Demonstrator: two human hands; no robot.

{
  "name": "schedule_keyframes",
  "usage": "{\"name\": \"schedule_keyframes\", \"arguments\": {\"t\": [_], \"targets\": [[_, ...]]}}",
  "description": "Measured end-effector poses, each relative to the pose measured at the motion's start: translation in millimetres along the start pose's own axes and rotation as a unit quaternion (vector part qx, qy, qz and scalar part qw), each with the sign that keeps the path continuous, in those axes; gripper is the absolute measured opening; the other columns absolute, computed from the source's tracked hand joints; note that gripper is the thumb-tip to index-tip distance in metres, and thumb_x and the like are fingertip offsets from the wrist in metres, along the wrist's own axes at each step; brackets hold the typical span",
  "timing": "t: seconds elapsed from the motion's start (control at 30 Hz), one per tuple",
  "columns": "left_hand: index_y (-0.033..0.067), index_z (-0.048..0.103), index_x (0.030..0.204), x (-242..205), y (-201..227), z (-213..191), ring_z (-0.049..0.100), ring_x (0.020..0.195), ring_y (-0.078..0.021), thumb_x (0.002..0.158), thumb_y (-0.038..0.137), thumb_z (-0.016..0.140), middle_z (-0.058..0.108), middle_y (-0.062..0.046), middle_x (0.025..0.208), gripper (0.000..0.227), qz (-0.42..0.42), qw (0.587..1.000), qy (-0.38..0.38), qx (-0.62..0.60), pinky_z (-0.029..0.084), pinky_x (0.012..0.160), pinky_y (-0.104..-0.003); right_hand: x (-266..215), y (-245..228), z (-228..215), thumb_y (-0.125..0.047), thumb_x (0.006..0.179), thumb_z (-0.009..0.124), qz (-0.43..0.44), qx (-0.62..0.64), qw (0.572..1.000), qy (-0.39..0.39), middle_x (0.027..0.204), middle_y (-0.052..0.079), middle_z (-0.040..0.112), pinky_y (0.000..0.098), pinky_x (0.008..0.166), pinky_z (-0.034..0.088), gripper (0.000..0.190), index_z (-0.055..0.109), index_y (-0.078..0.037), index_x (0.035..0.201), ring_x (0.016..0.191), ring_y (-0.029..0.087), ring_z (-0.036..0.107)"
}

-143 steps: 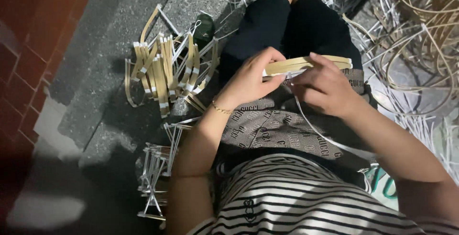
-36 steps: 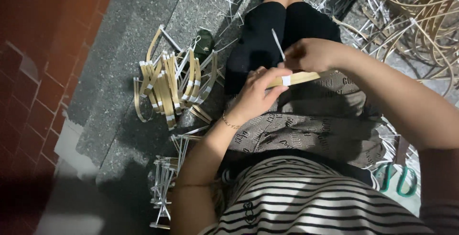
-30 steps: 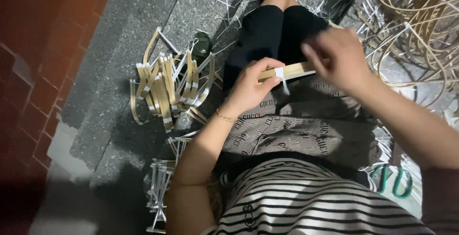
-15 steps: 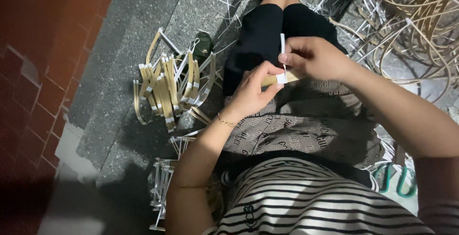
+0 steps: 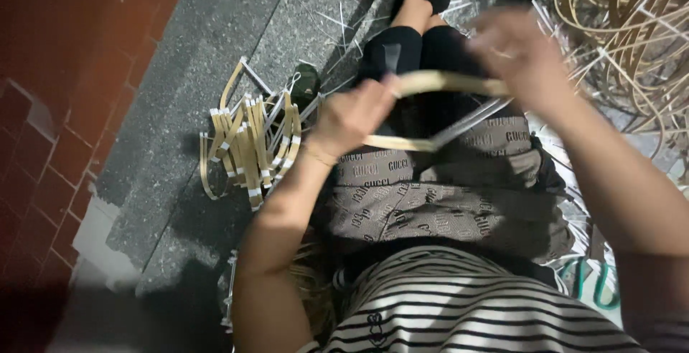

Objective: The recorder is wrapping white ribbon or tape around a bamboo frame used for furniture or decor.

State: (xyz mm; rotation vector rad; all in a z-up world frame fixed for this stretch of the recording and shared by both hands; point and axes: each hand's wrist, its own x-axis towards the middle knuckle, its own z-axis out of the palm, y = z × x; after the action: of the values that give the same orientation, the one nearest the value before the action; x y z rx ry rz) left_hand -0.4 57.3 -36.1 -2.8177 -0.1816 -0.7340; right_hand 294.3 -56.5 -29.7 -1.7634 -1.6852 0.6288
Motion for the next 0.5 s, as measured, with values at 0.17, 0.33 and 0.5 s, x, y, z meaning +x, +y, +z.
{"name": "schedule_keyframes", "arguments": {"t": [0.17,0.33,0.5], "targets": [[0.0035,0.065,0.125,-33,1,25,0.063,0.057,-0.0142,0.103,0.012,0.057,0.072,-0.01,0.09,0.025,-0.53,0.608,0.137,-0.576,0.053,0.047,-0.028,-51,101,-23,-0.02,0.12,0.041,0.068,0.005,0.982,0.176,0.135,0.014,0.068,0.0386,0.096,0.054,0.032,0.063,-0.002,0.134,0.112,0.024,0.066],[0.0041,0.057,0.121,-7,70,15,0.058,0.047,-0.0143,0.103,0.019,0.056,0.067,-0.011,0.084,0.024,-0.546,0.304,0.126,-0.771,0.042,0.036,-0.027,-70,36,51,-0.007,0.106,0.052,0.098,0.148,0.982,0.068,0.112,0.013,0.072,0.033,0.077,0.057,0.027,0.068,0.0,0.126,0.093,0.019,0.068],[0.0004,0.057,0.118,-10,101,21,0.054,0.049,-0.0135,0.109,0.026,0.051,0.065,-0.011,0.088,0.028,-0.5,0.225,0.12,-0.828,0.038,0.039,-0.024,-82,7,85,-0.007,0.107,0.06,0.09,0.469,0.879,-0.005,0.108,0.009,0.072,0.0298,0.087,0.056,0.03,0.066,0.003,0.135,0.095,0.014,0.066]]}}
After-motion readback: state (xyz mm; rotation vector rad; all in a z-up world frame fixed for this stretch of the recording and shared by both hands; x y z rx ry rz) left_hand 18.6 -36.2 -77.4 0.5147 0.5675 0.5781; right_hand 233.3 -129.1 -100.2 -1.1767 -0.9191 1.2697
